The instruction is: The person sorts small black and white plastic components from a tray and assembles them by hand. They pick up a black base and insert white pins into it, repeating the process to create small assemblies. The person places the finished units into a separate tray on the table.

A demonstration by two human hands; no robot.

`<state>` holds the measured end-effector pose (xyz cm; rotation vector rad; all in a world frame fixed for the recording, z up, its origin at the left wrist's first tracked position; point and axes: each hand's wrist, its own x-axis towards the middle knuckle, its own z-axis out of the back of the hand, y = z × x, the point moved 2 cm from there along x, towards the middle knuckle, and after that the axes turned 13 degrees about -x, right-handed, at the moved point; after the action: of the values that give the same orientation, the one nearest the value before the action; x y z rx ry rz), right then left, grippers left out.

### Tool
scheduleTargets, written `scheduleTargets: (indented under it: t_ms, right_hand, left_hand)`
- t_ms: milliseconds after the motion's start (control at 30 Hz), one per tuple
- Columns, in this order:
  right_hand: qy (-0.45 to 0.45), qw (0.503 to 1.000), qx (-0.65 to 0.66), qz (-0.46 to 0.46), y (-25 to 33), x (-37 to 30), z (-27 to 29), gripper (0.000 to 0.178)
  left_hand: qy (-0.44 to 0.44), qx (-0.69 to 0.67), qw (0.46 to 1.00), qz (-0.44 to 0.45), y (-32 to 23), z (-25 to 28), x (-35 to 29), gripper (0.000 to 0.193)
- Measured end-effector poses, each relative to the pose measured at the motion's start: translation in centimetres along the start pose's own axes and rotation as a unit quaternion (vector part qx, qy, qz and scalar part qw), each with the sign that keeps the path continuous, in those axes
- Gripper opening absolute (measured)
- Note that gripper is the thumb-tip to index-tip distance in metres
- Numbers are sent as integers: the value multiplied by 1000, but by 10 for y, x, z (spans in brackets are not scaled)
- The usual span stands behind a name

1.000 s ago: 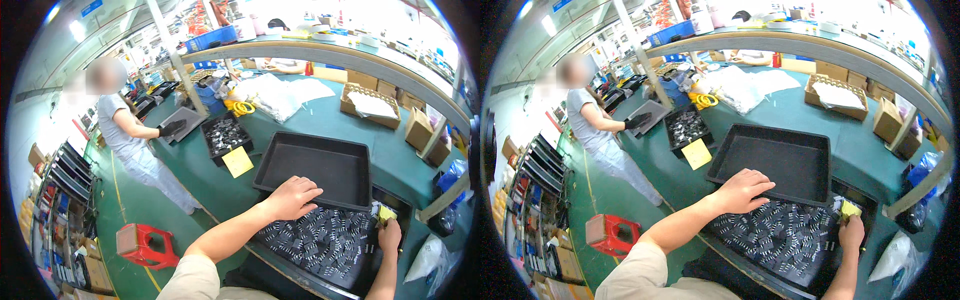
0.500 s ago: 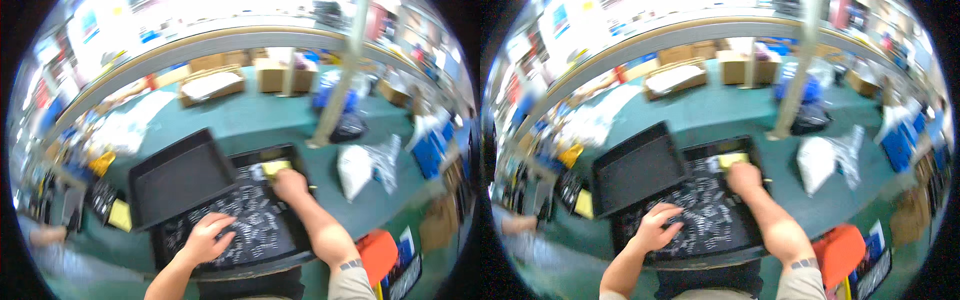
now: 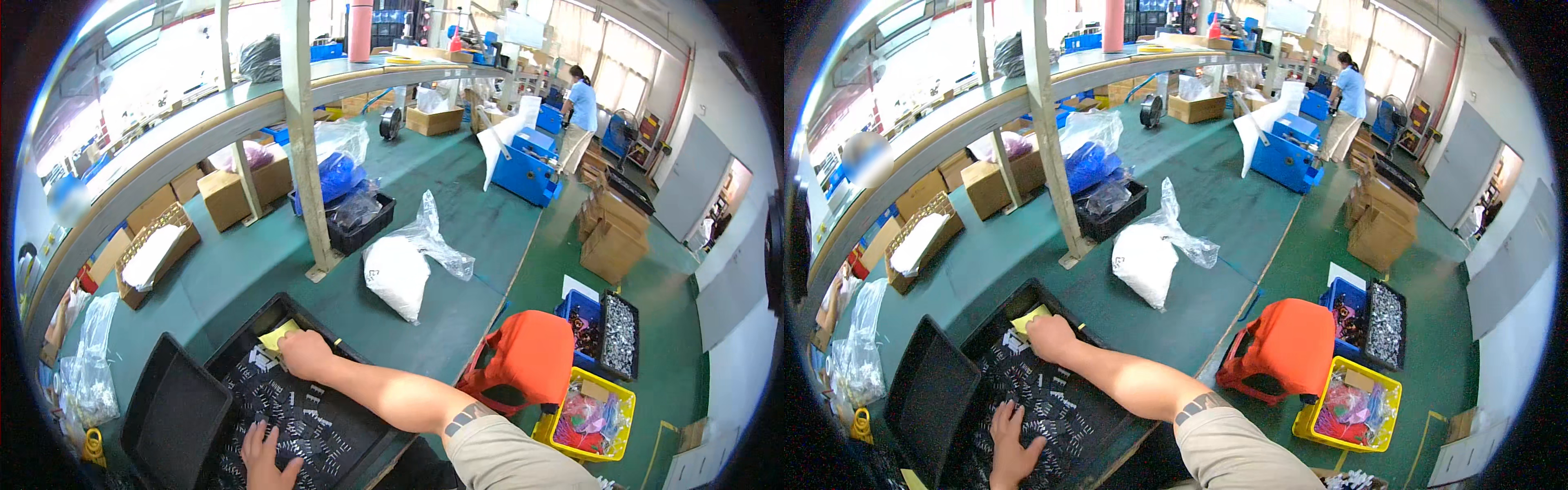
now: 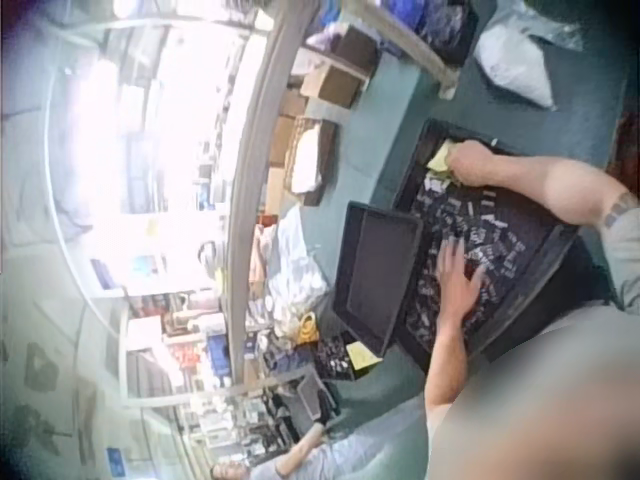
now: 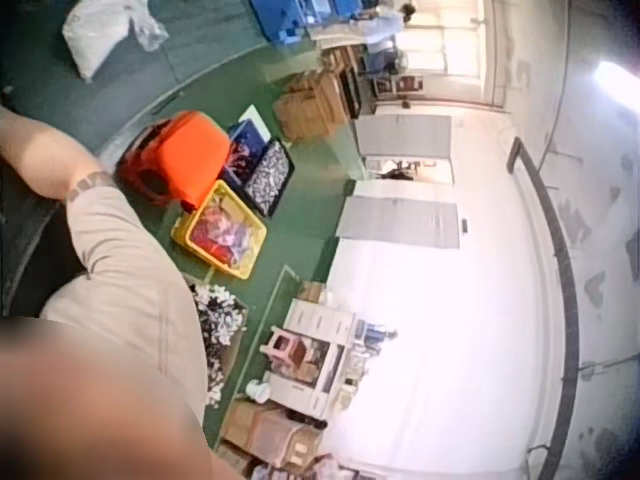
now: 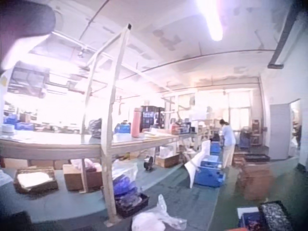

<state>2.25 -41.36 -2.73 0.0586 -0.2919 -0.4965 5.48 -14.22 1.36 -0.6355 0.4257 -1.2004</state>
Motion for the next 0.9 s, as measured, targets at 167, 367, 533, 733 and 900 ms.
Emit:
scheduleTargets:
  t_ms: [167,367,533,733,900]
  right_hand:
    - [14,1000,9,6,1,3,-10,13]
    - [21,1000,16,0,-3,2,0,14]
    - [39,999,15,-12,-1,3,4,16]
    - [-2,1000,16,-1,1,-2,4,14]
    - [19,1000,17,-6,1,-4,8,15]
  left_hand:
    - [91,142,985,47,7,-8,-3,82]
    - [152,73,980,102,7,-17,-3,111]
    - [150,80,982,82,1,-15,-3,109]
    - [113,68,989,66,14,-16,-7,98]
    - [98,50,993,53,15,-15,-8,93]
